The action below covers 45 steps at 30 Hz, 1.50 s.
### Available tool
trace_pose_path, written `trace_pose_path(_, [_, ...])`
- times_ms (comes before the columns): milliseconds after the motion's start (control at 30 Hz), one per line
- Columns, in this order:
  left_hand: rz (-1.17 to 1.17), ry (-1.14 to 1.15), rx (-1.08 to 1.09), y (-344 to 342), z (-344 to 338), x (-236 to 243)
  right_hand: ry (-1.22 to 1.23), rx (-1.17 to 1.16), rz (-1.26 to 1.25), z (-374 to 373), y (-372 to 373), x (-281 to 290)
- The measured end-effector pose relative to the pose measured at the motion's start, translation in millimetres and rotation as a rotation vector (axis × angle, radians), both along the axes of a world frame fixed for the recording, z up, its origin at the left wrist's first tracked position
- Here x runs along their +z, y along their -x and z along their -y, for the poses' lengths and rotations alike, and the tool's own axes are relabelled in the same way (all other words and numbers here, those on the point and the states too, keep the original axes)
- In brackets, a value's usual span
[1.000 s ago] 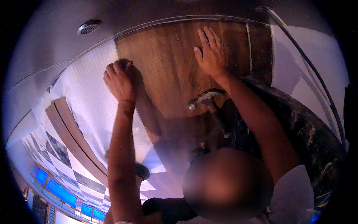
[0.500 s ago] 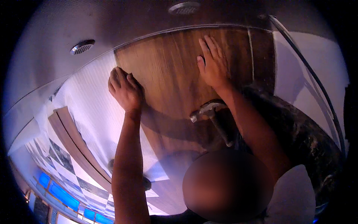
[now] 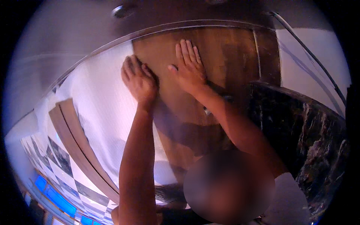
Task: The person installs laminate flooring by positioning planks over an underlayment, marking cut lines with a pencil and square, and using a hammer to tap the planks into place.
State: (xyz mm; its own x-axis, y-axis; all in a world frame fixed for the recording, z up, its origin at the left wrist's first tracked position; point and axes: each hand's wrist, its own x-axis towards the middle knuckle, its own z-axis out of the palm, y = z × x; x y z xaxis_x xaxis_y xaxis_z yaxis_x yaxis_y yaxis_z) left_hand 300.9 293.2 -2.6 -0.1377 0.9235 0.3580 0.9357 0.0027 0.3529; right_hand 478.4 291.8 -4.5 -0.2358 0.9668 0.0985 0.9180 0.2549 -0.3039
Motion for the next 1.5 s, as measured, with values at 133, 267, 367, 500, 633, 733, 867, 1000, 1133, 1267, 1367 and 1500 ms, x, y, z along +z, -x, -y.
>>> trace_pose_path(133, [0.007, -0.025, 0.022, 2.9, 5.9, -12.4, 0.126, 0.150, 0.038, 68.5, 19.7, 13.5])
trace_pose_path(267, [-0.132, -0.040, -0.059, 17.8, -0.6, -24.9, 0.089, 0.274, 0.008, 134.5, 25.1, 21.2])
trace_pose_path(367, [-0.159, -0.084, -0.187, 42.7, 6.9, -27.8, 0.026, 0.402, 0.049, 134.0, 8.1, 9.7])
trace_pose_path(500, [-0.122, 0.058, -0.459, 84.3, 104.7, -24.3, -0.007, 0.496, 0.127, 131.5, -4.0, -4.5])
trace_pose_path(633, [0.100, 0.074, -0.249, 68.3, 273.3, -3.7, 0.015, 0.454, 0.097, 134.2, 5.2, -5.7])
trace_pose_path(733, [0.137, 0.218, -0.176, 21.7, 374.1, 12.5, -0.038, 0.453, 0.127, 151.8, 7.6, -4.3])
trace_pose_path(867, [0.117, 0.408, -0.123, -21.4, 427.0, 19.1, -0.029, 0.475, 0.150, 196.5, 4.1, -2.7])
trace_pose_path(1000, [0.149, 0.439, -0.120, -21.8, 428.0, 16.5, 0.014, 0.517, 0.148, 240.0, 4.0, 9.5])
trace_pose_path(1133, [0.153, 0.430, -0.117, -18.8, 427.9, 15.2, 0.127, 0.648, 0.150, 277.4, 1.1, 26.8])
trace_pose_path(1267, [0.169, 0.377, -0.110, -18.4, 430.3, 12.7, 0.261, 0.750, 0.188, 315.4, -8.9, 41.6])
trace_pose_path(1367, [0.206, 0.365, -0.091, -17.2, 430.4, 10.3, 0.328, 0.797, 0.166, 341.7, -21.8, 52.1])
trace_pose_path(1500, [0.173, 0.312, -0.107, -19.3, 430.6, 10.8, 0.358, 0.735, 0.098, 358.3, -32.4, 54.6])
